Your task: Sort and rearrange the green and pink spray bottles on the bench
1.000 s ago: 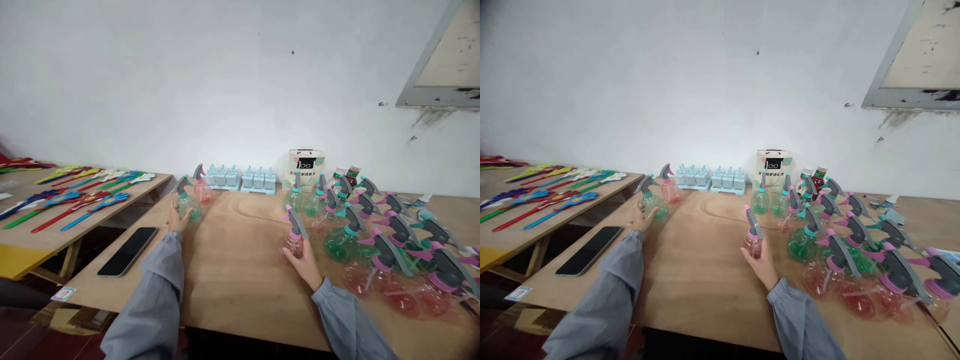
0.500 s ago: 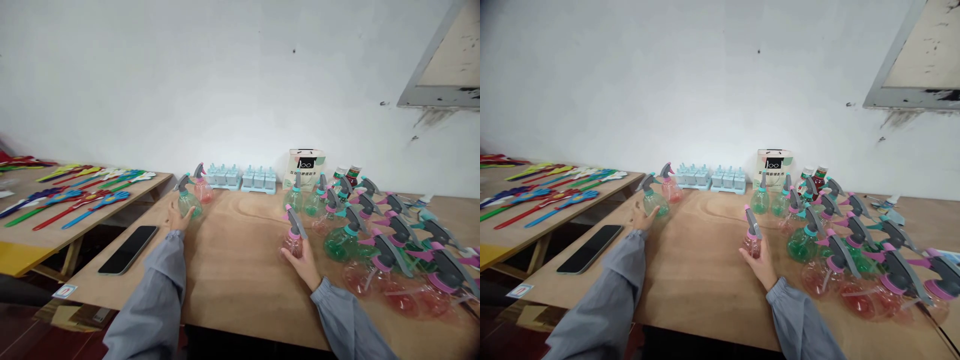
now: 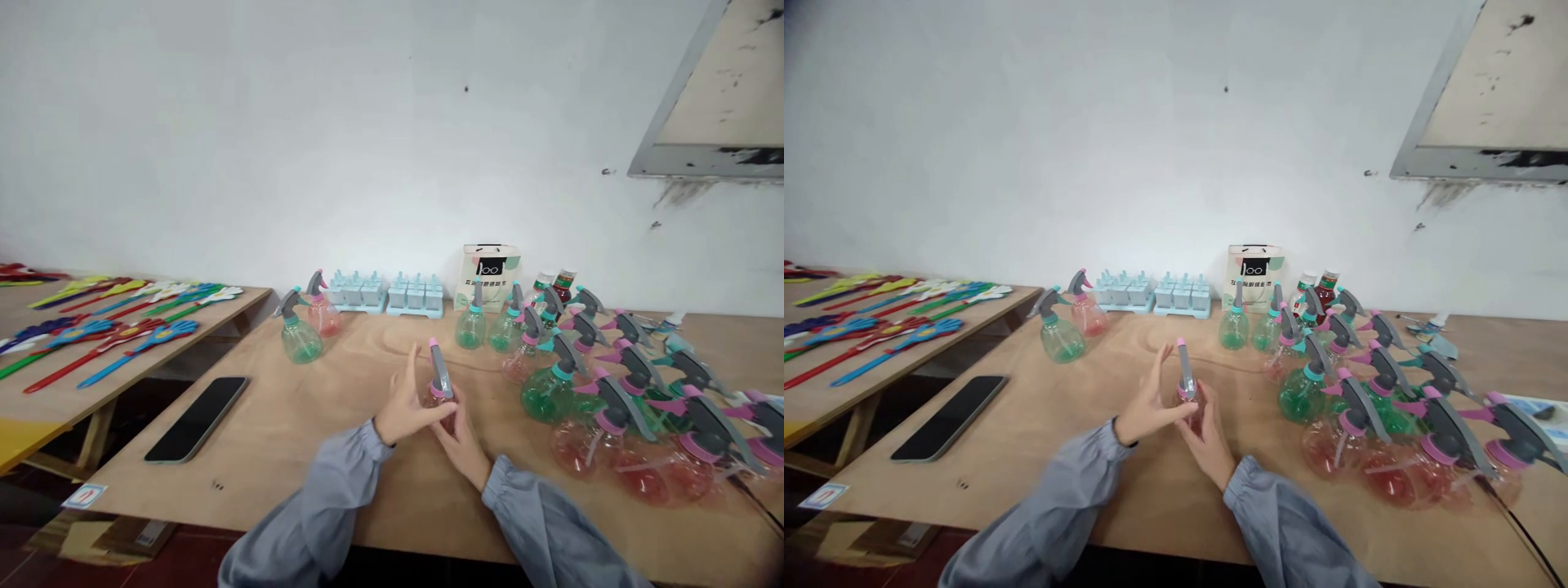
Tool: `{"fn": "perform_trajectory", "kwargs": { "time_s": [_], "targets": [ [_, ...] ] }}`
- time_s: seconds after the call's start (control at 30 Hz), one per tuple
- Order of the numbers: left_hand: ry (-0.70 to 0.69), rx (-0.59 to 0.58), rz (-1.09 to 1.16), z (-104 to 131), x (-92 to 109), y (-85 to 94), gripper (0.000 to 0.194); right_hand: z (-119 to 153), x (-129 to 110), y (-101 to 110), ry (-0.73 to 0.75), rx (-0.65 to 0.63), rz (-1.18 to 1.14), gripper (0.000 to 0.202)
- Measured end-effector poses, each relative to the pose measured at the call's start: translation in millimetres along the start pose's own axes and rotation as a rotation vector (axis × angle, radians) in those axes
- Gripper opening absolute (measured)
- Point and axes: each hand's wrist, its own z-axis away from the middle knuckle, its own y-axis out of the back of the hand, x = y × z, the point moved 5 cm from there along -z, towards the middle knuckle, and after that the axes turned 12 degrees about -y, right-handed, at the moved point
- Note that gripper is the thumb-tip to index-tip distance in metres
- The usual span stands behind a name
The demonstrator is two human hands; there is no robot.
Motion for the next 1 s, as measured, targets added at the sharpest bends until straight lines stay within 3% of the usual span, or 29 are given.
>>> {"fn": "perform_trajectory", "kwargs": {
  "time_s": [0.07, 0.17, 0.27, 0.43, 0.6, 0.8, 0.9, 1.0],
  "targets": [
    [0.068, 0.025, 0.064, -6, -1, -11.2, 0.100, 2, -4, -4, 0.045, -0.046, 0.029, 0.071],
    [0.124, 0.072, 0.156, -14, -8, -10.5, 0.081, -13, -3, 5, 0.067, -0.040, 0.066, 0.070],
    [0.128, 0.095, 0.244, -16, -13, -0.8, 0.071, -57, 5, 32, -0.031, 0.167, 0.076, 0.053],
    [0.174, 0.100, 0.322, -13, -16, 15.9, 0.053, -146, 26, 66, -0.117, 0.521, 0.093, 0.074],
    [0.261, 0.118, 0.340, -14, -21, 26.7, 0.032, -192, 54, 70, -0.178, 0.587, 0.140, 0.098],
    [0.347, 0.134, 0.678, -16, -32, 23.2, 0.046, -197, 68, 66, -0.201, 0.584, 0.182, 0.096],
    [0.435, 0.108, 0.746, -15, -38, 22.1, 0.047, -177, 66, 63, -0.157, 0.551, 0.181, 0.094],
    [0.512, 0.061, 0.808, -14, -37, 24.1, 0.044, -138, 60, 62, -0.073, 0.465, 0.158, 0.088]
  ]
}}
